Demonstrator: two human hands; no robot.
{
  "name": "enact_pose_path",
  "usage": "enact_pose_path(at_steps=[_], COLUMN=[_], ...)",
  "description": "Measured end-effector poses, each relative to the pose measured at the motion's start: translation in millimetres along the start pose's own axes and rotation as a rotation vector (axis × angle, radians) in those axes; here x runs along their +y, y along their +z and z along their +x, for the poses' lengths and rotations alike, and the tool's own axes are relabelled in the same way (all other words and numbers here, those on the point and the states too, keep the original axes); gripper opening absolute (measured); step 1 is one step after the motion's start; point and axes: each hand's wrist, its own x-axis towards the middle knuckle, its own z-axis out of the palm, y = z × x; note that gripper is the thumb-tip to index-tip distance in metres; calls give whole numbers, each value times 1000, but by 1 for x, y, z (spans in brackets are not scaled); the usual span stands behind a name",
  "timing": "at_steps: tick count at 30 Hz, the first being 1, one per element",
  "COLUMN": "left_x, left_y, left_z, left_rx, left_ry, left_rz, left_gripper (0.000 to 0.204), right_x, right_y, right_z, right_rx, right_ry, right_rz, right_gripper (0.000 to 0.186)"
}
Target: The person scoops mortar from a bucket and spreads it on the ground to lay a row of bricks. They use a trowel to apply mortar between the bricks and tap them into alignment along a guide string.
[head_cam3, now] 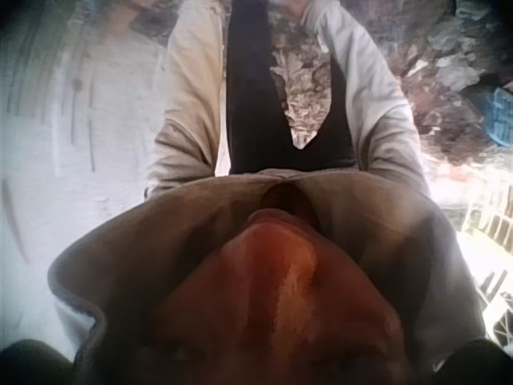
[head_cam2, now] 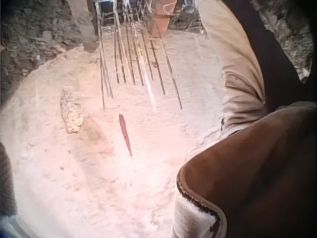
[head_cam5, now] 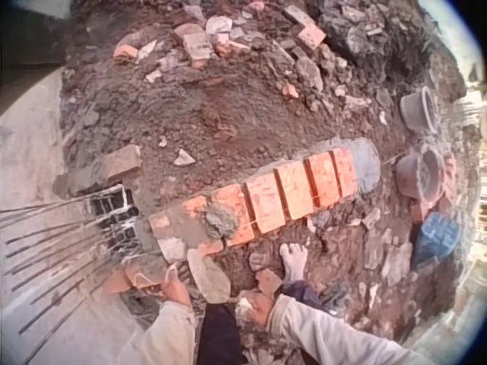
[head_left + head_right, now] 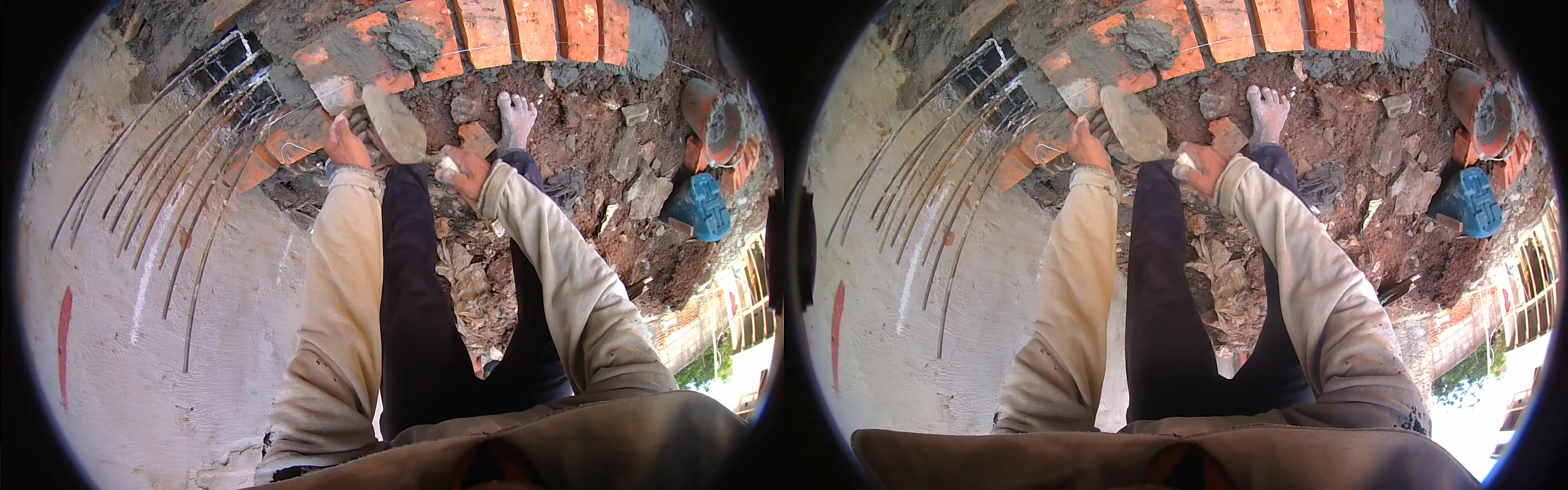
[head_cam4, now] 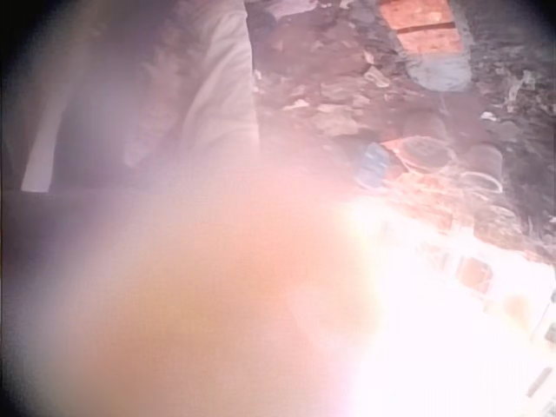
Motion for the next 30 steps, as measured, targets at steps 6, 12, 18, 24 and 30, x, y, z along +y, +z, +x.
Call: enact_pose_path(at_steps=[6, 12, 18, 24, 30], left_x=[32, 27, 17, 40, 34], left_y=[26, 29, 62, 121, 107], left_z=[-5, -26, -21, 3, -28], left_rx=[3, 131, -15, -98, -71], left_ry=[38, -120, 85, 365, 485], left_rz=[-83, -107, -70, 323, 99], left_gripper=[48, 45, 43, 40, 38], right_x=[0, -10, -1, 6, -8], right_y=[20, -11, -60, -52, -69], right_z=[33, -16, -42, 17, -3], right_rx=[-8, 269, 712, 813, 572], right_ry=[45, -372, 10, -126, -168], right_rz=[414, -394, -925, -1216, -774], right_gripper=[21, 27, 37, 39, 40])
